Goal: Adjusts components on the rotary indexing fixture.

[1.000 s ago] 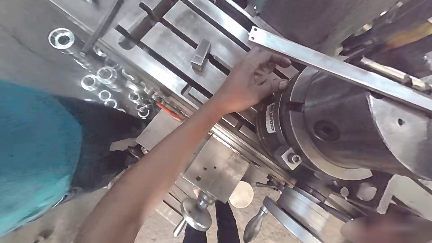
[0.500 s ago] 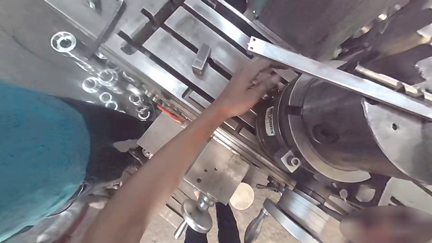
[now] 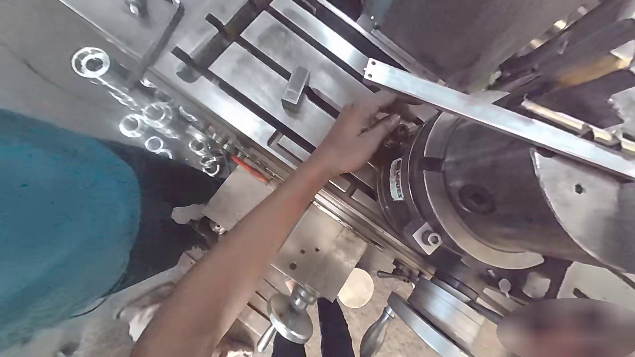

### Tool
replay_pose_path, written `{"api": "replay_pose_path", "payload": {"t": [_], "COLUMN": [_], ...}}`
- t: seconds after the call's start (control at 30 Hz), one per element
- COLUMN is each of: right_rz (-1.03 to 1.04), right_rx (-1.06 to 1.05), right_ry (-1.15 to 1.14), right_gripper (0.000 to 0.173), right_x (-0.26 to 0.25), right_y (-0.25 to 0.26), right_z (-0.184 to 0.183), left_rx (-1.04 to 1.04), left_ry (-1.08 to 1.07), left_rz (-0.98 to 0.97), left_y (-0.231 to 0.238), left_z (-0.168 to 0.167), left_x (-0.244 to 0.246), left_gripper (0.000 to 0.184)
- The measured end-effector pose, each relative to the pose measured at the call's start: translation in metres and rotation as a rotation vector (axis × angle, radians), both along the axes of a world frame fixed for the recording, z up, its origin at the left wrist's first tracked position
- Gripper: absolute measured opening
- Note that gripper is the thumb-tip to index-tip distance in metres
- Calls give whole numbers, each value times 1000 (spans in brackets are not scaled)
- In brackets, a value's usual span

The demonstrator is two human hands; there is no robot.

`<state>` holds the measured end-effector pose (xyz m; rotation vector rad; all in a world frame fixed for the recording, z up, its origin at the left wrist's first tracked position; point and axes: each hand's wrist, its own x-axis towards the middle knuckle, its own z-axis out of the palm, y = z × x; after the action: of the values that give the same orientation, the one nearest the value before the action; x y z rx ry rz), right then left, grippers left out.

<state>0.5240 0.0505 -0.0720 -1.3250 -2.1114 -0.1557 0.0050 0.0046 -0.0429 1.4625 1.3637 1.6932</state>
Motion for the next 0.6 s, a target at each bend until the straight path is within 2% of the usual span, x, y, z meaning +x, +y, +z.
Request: {"api": "replay_pose_path", "payload": {"t": [0.1,0.3,0.43,0.53,0.6], "right_rz": [2,-2,30,62,57], "right_rx": [-1,19,29,44,31], "right_ry": [-9,-30,-11,24,26], "right_gripper": [28,28,28,26,25], "right_x": [-1,1,2,8,5], "right_y": [0,1,2,5,2], "right_z": [1,1,-1,-3,0], "left_rx": [-48,-8,-53,62,50], "left_ry": [23,4,44,8,21], "left_rz": [20,27,29,-24,-14], "left_y": [4,1,1,2,0], "left_z": [-2,1,1,-2,0], "left_x": [0,2,1,2,2], "left_gripper": [26,19,26,18,15]}}
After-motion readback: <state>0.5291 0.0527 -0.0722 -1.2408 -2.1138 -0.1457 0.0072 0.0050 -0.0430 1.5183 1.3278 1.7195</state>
